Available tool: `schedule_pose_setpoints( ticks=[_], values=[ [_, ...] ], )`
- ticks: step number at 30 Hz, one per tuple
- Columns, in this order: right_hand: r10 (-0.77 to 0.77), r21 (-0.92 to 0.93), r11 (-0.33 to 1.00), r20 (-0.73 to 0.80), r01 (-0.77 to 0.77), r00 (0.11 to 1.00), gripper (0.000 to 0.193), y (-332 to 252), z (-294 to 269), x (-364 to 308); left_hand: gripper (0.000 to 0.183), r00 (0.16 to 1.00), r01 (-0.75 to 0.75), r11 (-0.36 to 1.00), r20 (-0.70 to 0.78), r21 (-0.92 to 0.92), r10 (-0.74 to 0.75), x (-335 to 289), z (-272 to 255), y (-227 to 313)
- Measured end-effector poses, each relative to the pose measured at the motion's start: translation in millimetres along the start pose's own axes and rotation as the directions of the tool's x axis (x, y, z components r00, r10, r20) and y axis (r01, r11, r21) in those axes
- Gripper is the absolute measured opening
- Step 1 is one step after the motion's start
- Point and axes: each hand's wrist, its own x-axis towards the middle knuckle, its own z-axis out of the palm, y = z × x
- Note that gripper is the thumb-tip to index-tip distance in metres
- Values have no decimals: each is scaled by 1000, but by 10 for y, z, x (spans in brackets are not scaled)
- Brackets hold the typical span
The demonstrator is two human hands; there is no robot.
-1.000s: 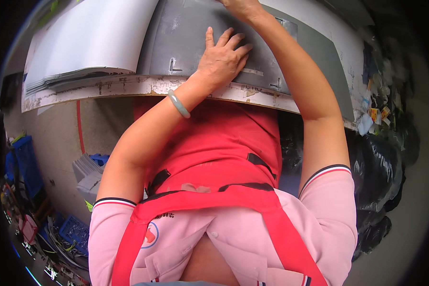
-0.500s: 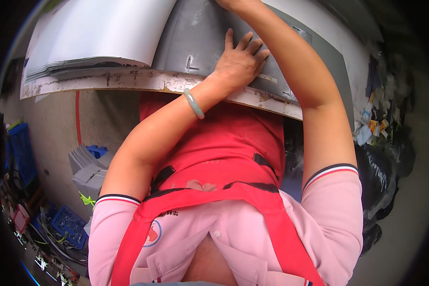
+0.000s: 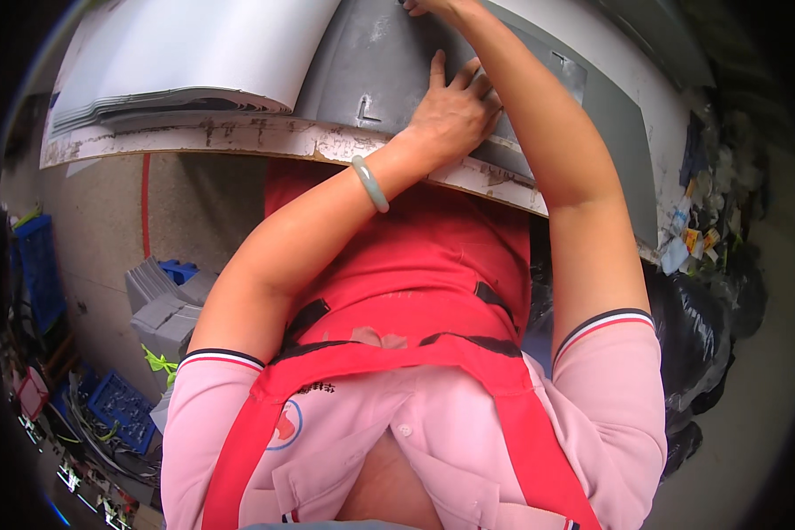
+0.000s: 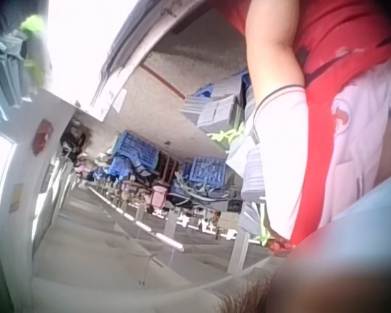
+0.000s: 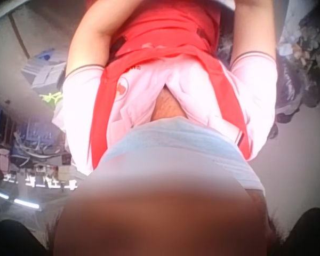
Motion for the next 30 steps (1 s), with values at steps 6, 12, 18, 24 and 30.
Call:
schedule_pose_setpoints(
  ticks=[6, 12, 18, 24, 30],
  values=[
    [20, 144, 989, 98, -34, 995, 14, 14, -36, -774, 32, 998, 36, 998, -62, 53, -33, -24, -9, -10],
    [-72, -53, 994, 383, 100, 921, 15, -106, 121, -1456, 34, 998, 16, 999, -57, -31, -18, -78, 42, -77],
    [-42, -174, 979, 341, 106, 939, 16, -41, 257, -1484, 39, 999, -43, 992, 31, 119, 39, -53, -68, -20],
    [-45, -183, 970, 506, 158, 862, 20, -139, 201, -1542, 42, 999, -51, 987, -6, 155, 53, -138, -45, -78],
    [-332, -272, 854, 373, 444, 867, 22, 122, 226, -1645, 41, 993, -6, 980, 118, 197, -17, -32, -83, -13]
  ],
)
